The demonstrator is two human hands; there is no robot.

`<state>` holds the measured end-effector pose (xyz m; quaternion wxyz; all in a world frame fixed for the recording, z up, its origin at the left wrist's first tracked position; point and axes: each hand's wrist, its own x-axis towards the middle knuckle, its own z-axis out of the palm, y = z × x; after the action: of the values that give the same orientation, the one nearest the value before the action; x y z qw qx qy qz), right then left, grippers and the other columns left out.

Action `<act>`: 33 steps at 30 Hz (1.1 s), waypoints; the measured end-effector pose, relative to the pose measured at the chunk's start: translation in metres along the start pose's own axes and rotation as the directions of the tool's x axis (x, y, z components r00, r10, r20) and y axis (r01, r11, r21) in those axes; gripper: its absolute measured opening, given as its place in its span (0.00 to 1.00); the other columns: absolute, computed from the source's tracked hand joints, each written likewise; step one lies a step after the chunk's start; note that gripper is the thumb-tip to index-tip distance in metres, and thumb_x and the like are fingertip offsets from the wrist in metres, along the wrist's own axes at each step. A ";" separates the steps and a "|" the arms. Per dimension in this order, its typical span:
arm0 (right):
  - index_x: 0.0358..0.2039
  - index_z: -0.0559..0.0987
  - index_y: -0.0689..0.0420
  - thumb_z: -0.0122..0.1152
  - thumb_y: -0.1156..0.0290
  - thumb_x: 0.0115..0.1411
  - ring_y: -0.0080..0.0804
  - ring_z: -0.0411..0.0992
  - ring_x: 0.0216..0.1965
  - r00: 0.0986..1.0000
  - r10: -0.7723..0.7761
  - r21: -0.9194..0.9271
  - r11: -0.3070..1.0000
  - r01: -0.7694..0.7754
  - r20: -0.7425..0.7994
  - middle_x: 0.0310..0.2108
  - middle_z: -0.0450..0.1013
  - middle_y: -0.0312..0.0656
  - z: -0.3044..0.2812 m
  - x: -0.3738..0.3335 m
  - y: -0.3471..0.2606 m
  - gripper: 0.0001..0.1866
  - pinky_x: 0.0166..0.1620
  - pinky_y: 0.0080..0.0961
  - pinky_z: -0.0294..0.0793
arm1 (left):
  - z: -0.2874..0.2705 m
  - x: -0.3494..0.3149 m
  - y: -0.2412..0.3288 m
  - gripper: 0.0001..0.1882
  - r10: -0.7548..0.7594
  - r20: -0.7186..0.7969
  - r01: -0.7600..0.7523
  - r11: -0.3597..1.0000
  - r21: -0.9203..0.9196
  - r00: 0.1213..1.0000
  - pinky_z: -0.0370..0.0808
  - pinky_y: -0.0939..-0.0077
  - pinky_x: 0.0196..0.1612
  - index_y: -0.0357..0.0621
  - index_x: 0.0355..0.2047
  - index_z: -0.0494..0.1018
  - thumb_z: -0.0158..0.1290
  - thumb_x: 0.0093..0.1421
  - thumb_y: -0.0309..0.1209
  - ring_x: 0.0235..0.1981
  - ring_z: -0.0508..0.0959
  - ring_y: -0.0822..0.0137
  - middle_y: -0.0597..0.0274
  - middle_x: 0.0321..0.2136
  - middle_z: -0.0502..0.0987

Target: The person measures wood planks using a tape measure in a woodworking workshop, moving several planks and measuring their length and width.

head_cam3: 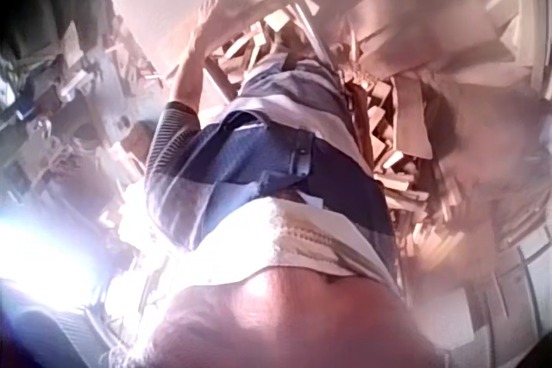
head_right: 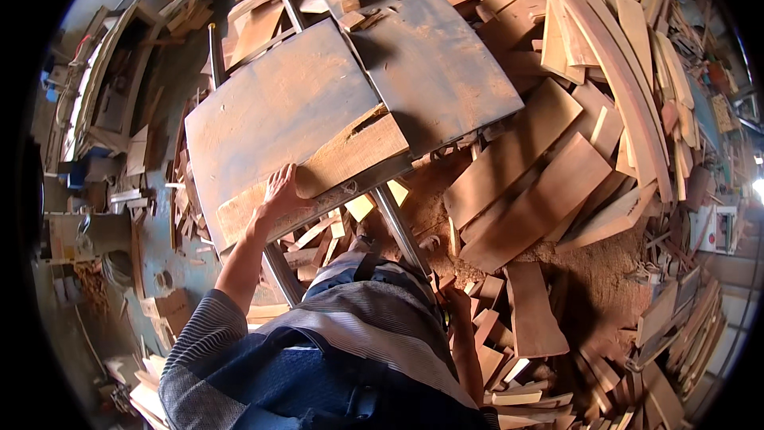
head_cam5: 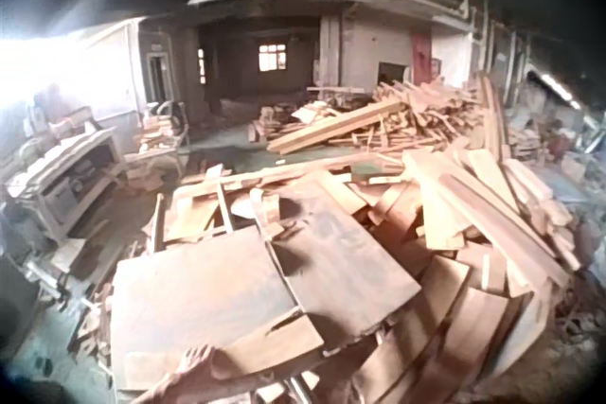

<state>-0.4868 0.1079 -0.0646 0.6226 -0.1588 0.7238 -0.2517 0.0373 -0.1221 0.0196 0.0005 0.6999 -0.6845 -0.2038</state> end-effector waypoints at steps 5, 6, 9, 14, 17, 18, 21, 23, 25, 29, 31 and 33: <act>0.29 0.82 0.61 0.66 0.51 0.58 0.24 0.71 0.28 0.997 0.070 -0.160 0.985 -0.063 0.041 0.26 0.75 0.36 -0.026 0.008 -0.002 0.22 0.32 0.26 0.69 | -0.008 -0.019 0.009 0.64 -0.108 0.089 0.105 0.994 0.040 0.990 0.57 0.53 0.68 0.35 0.65 0.55 0.75 0.33 0.53 0.65 0.61 0.44 0.43 0.62 0.63; 0.29 0.82 0.60 0.67 0.50 0.57 0.25 0.72 0.28 0.994 0.072 -0.205 0.977 -0.053 0.088 0.26 0.75 0.37 -0.035 0.010 -0.002 0.22 0.32 0.26 0.69 | -0.009 -0.019 0.011 0.65 -0.136 0.107 0.132 0.990 0.040 0.985 0.57 0.53 0.68 0.34 0.65 0.54 0.75 0.33 0.53 0.66 0.60 0.44 0.42 0.63 0.62; 0.26 0.81 0.60 0.67 0.56 0.56 0.31 0.74 0.28 0.973 -0.156 -0.736 0.637 0.229 0.167 0.24 0.75 0.40 -0.089 0.050 0.047 0.17 0.32 0.33 0.70 | -0.008 0.003 0.039 0.61 -0.048 -0.007 0.048 0.998 0.044 0.999 0.58 0.53 0.67 0.34 0.62 0.58 0.76 0.32 0.49 0.63 0.64 0.47 0.46 0.57 0.67; 0.28 0.80 0.62 0.58 0.56 0.61 0.33 0.77 0.29 0.994 -0.058 -0.651 0.752 0.105 0.094 0.25 0.77 0.44 -0.092 0.021 0.001 0.19 0.32 0.35 0.72 | -0.002 -0.045 0.028 0.62 -0.177 0.000 0.177 0.983 0.039 0.984 0.56 0.53 0.69 0.33 0.64 0.57 0.76 0.33 0.49 0.66 0.61 0.46 0.43 0.60 0.66; 0.24 0.76 0.59 0.56 0.57 0.65 0.37 0.68 0.21 0.964 -0.102 -0.731 0.633 0.253 0.246 0.19 0.72 0.40 -0.110 0.029 -0.003 0.19 0.28 0.40 0.64 | 0.008 -0.063 0.018 0.63 -0.198 -0.013 0.198 0.979 0.044 0.980 0.55 0.53 0.70 0.33 0.65 0.57 0.76 0.33 0.49 0.67 0.60 0.46 0.43 0.62 0.64; 0.19 0.75 0.55 0.57 0.60 0.65 0.31 0.65 0.17 0.988 0.112 -0.493 0.869 -0.044 0.110 0.16 0.69 0.35 -0.128 0.056 0.026 0.18 0.25 0.34 0.61 | 0.001 -0.037 0.033 0.64 -0.145 -0.004 0.145 0.988 0.045 0.989 0.55 0.53 0.70 0.33 0.65 0.56 0.76 0.32 0.49 0.67 0.60 0.46 0.42 0.63 0.64; 0.28 0.81 0.61 0.57 0.56 0.60 0.38 0.80 0.34 0.998 0.045 -0.616 0.788 -0.010 0.042 0.28 0.79 0.46 -0.137 0.088 0.046 0.19 0.36 0.40 0.74 | -0.001 -0.039 0.043 0.63 -0.127 -0.002 0.127 0.992 0.014 0.992 0.56 0.54 0.69 0.34 0.64 0.58 0.76 0.32 0.49 0.66 0.61 0.46 0.43 0.61 0.66; 0.27 0.80 0.62 0.58 0.58 0.59 0.37 0.78 0.33 0.998 -0.034 -0.639 0.767 0.064 0.059 0.28 0.78 0.45 -0.142 0.094 0.047 0.17 0.36 0.39 0.73 | -0.006 -0.028 0.052 0.62 -0.078 -0.006 0.078 0.997 0.015 0.997 0.57 0.54 0.69 0.34 0.64 0.59 0.76 0.32 0.49 0.65 0.62 0.47 0.44 0.60 0.67; 0.27 0.80 0.63 0.59 0.60 0.58 0.36 0.76 0.31 0.979 -0.132 -0.665 0.719 0.204 0.158 0.27 0.77 0.44 -0.130 0.094 0.028 0.16 0.36 0.38 0.73 | -0.002 -0.040 0.043 0.60 -0.112 0.022 0.112 0.994 0.011 0.993 0.58 0.54 0.68 0.33 0.63 0.60 0.76 0.32 0.48 0.64 0.63 0.47 0.44 0.58 0.68; 0.28 0.78 0.63 0.59 0.64 0.57 0.34 0.74 0.30 0.997 -0.053 -0.339 0.938 0.072 0.064 0.27 0.74 0.43 -0.083 0.065 -0.014 0.13 0.35 0.36 0.72 | -0.002 -0.061 0.034 0.61 -0.135 0.047 0.134 0.990 0.032 0.990 0.57 0.53 0.68 0.32 0.62 0.59 0.75 0.33 0.50 0.63 0.63 0.46 0.43 0.58 0.67; 0.29 0.79 0.59 0.61 0.66 0.57 0.37 0.76 0.31 0.942 -0.292 -0.599 0.730 0.329 0.163 0.27 0.75 0.44 -0.083 0.076 0.016 0.09 0.35 0.36 0.74 | -0.003 -0.061 0.030 0.61 -0.085 0.062 0.084 0.996 0.018 0.994 0.57 0.53 0.68 0.32 0.62 0.59 0.75 0.33 0.51 0.63 0.63 0.45 0.43 0.58 0.67; 0.30 0.80 0.57 0.62 0.65 0.57 0.39 0.77 0.33 0.661 -0.526 -0.797 -0.056 0.601 0.535 0.28 0.76 0.44 -0.084 0.083 0.039 0.08 0.36 0.37 0.75 | 0.002 -0.053 0.026 0.60 -0.030 0.050 0.029 1.000 0.011 0.998 0.58 0.53 0.67 0.33 0.62 0.59 0.75 0.33 0.51 0.63 0.63 0.45 0.43 0.59 0.66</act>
<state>-0.5809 0.1086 -0.1461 0.2516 -0.7871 0.5630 0.0106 0.0127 -0.0723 0.0398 -0.0234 0.7047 -0.6749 -0.2175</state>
